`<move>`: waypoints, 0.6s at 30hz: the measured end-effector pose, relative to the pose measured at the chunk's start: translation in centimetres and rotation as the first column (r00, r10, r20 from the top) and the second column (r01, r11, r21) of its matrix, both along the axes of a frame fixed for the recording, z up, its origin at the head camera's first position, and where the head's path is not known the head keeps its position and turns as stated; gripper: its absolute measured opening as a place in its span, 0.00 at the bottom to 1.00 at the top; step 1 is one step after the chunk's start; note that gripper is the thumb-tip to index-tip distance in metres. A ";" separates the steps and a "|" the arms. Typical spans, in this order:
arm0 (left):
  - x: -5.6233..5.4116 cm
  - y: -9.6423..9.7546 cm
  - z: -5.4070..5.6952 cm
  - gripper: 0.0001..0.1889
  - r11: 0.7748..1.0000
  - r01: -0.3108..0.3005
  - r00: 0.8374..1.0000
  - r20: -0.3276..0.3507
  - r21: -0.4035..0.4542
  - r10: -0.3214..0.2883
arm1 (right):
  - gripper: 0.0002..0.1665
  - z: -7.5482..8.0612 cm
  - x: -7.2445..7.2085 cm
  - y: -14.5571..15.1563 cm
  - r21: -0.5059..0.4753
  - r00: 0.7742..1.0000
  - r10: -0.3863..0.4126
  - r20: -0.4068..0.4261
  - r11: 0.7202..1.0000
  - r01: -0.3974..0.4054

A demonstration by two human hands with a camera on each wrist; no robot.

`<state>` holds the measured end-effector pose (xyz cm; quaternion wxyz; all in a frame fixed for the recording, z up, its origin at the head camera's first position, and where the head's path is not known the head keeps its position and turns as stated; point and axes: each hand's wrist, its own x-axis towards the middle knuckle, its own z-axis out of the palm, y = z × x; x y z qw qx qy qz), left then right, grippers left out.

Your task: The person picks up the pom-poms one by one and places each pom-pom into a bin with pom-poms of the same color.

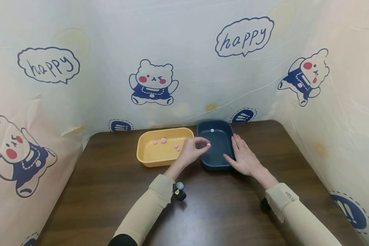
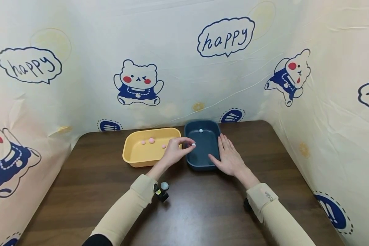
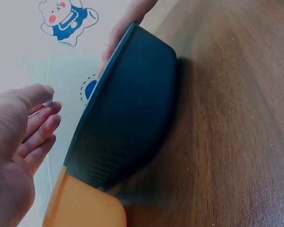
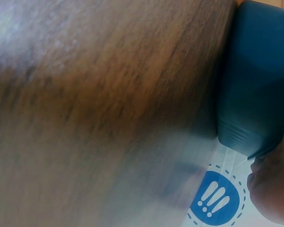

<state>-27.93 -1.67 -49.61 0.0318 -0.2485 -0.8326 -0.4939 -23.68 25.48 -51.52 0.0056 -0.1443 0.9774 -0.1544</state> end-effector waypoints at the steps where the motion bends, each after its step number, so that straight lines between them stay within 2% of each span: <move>1: 0.0 0.1 0.0 0.13 1.000 0.003 1.000 0.006 -0.002 -0.003 | 0.59 0.0 0.0 0.0 -0.001 1.000 -0.001 0.002 1.000 0.001; 5: -0.3 0.6 0.1 0.12 1.000 0.005 1.000 0.018 0.000 -0.005 | 0.59 0.0 0.0 0.0 -0.001 1.000 -0.001 0.007 1.000 0.001; 12: -1.0 1.8 0.1 0.12 0.999 -0.054 0.999 -0.004 -0.008 0.054 | 0.59 0.2 0.0 0.0 -0.002 1.000 0.002 -0.001 1.000 -0.002; 18: -1.5 2.8 0.1 0.12 0.996 -0.083 0.996 0.010 -0.030 0.084 | 0.59 0.0 -0.1 0.0 0.004 1.000 0.004 -0.008 1.000 -0.004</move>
